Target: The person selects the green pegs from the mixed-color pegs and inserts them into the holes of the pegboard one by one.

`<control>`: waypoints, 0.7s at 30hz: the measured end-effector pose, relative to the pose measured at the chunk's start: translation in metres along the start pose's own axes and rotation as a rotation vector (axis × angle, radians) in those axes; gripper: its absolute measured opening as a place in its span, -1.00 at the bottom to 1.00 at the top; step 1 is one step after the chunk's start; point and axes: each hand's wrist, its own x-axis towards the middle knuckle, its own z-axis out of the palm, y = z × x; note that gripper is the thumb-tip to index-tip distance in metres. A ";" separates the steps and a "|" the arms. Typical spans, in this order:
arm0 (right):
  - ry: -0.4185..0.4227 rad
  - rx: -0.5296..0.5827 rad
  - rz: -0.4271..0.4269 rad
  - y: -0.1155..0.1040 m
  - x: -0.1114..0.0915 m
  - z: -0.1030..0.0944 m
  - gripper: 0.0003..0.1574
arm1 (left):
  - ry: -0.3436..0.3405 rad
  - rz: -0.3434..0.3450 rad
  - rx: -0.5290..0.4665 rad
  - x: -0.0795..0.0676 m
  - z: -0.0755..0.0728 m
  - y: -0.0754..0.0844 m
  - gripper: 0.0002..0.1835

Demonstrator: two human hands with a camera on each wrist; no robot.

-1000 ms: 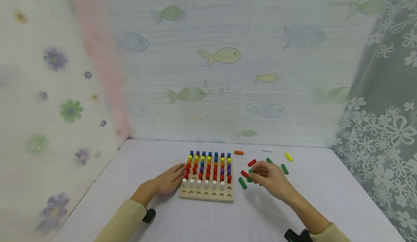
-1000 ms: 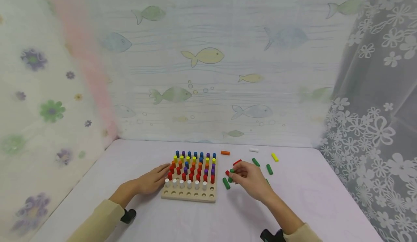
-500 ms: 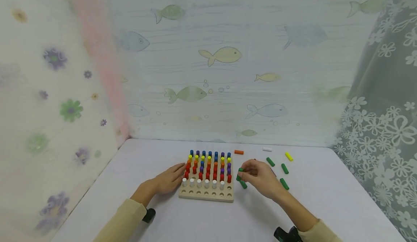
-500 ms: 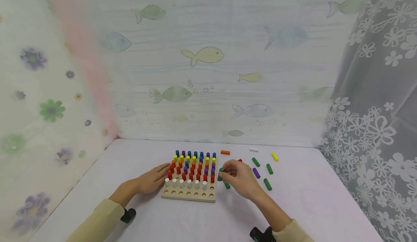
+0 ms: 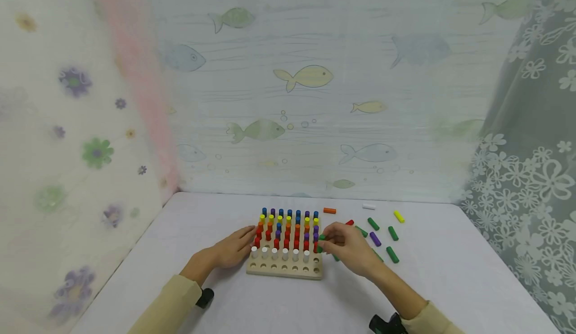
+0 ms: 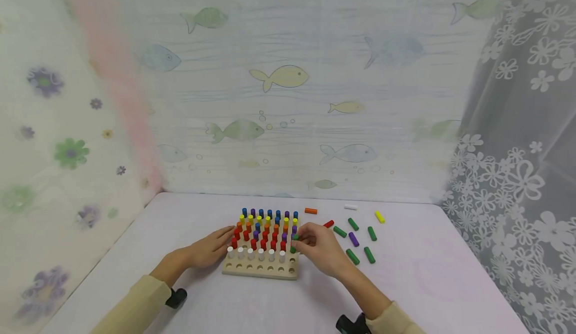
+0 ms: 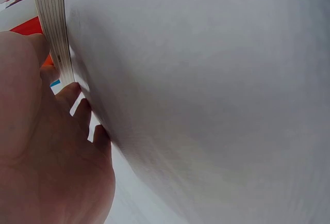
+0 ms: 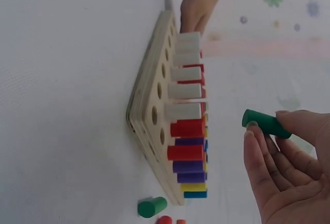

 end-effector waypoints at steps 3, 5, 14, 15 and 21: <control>-0.012 -0.006 0.006 0.000 -0.001 0.003 -0.76 | 0.003 -0.010 0.002 -0.001 0.004 0.000 -0.34; -0.019 -0.010 0.000 0.000 -0.002 0.006 -0.76 | 0.006 -0.021 0.009 -0.002 0.006 0.000 -0.35; -0.041 -0.022 -0.052 -0.002 -0.008 0.014 -0.79 | 0.002 -0.053 0.008 -0.011 0.009 0.012 -0.34; -0.046 -0.020 -0.053 -0.002 -0.009 0.015 -0.80 | 0.001 -0.054 0.006 -0.012 0.010 0.013 -0.34; -0.074 -0.027 -0.044 -0.005 -0.011 0.022 -0.85 | 0.015 -0.069 0.012 -0.012 0.013 0.010 -0.34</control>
